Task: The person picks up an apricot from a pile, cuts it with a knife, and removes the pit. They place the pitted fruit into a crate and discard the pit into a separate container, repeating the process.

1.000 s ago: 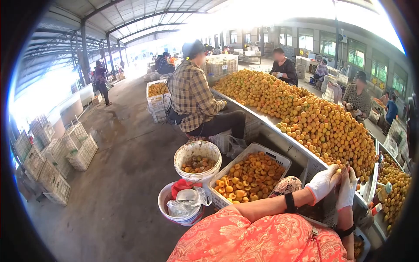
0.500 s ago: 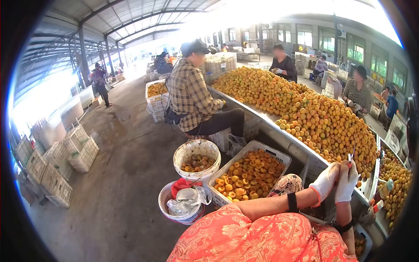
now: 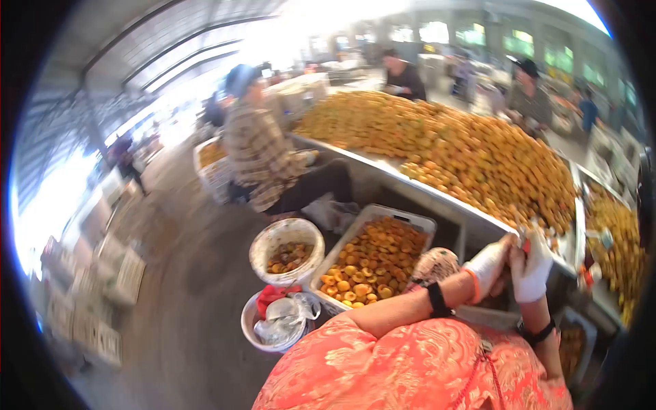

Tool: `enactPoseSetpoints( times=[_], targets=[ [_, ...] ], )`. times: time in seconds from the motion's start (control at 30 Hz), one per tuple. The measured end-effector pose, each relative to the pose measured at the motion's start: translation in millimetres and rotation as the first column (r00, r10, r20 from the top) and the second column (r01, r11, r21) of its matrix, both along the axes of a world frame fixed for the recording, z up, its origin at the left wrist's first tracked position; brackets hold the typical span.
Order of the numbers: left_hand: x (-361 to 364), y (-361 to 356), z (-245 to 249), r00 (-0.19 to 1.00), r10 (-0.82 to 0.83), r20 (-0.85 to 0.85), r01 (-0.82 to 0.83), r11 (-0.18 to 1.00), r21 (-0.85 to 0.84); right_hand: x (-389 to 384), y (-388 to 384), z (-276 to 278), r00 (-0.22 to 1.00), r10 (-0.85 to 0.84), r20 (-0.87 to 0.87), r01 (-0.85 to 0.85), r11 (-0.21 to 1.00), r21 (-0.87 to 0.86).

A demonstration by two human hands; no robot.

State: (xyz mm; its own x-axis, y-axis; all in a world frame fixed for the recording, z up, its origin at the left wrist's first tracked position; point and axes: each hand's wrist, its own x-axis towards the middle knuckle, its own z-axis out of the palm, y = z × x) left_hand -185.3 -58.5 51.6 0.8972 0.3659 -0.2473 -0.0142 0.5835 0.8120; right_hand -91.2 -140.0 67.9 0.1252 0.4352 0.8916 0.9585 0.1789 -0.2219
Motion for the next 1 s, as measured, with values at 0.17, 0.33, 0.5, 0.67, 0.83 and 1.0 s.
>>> enactPoseSetpoints(
  times=[0.17,0.33,0.5,0.67,0.83,1.0],
  targets=[
    [27,-9,-13,0.965,0.142,0.222,-0.176,0.974,0.14,4,-9,-5,0.934,-0.075,-0.349,0.082,0.997,0.007],
    [62,-17,-33,0.899,0.08,0.43,0.019,0.975,-0.222,16,-8,-11,0.897,-0.235,-0.375,0.248,0.969,-0.014],
    [55,-25,-26,0.988,-0.013,-0.153,-0.024,0.971,-0.237,30,-13,-29,0.917,-0.249,-0.313,0.228,0.968,-0.101],
    [60,-5,-67,0.955,-0.143,-0.26,0.064,0.954,-0.291,39,-18,-39,0.942,-0.228,-0.247,0.176,0.961,-0.215],
    [66,-16,-67,0.962,-0.265,-0.069,0.198,0.848,-0.492,48,-13,-46,0.984,-0.144,-0.109,0.109,0.955,-0.277],
    [69,-11,-81,0.941,-0.248,-0.229,0.098,0.85,-0.518,60,-14,-46,0.998,-0.017,-0.067,-0.007,0.94,-0.34]
  ],
)
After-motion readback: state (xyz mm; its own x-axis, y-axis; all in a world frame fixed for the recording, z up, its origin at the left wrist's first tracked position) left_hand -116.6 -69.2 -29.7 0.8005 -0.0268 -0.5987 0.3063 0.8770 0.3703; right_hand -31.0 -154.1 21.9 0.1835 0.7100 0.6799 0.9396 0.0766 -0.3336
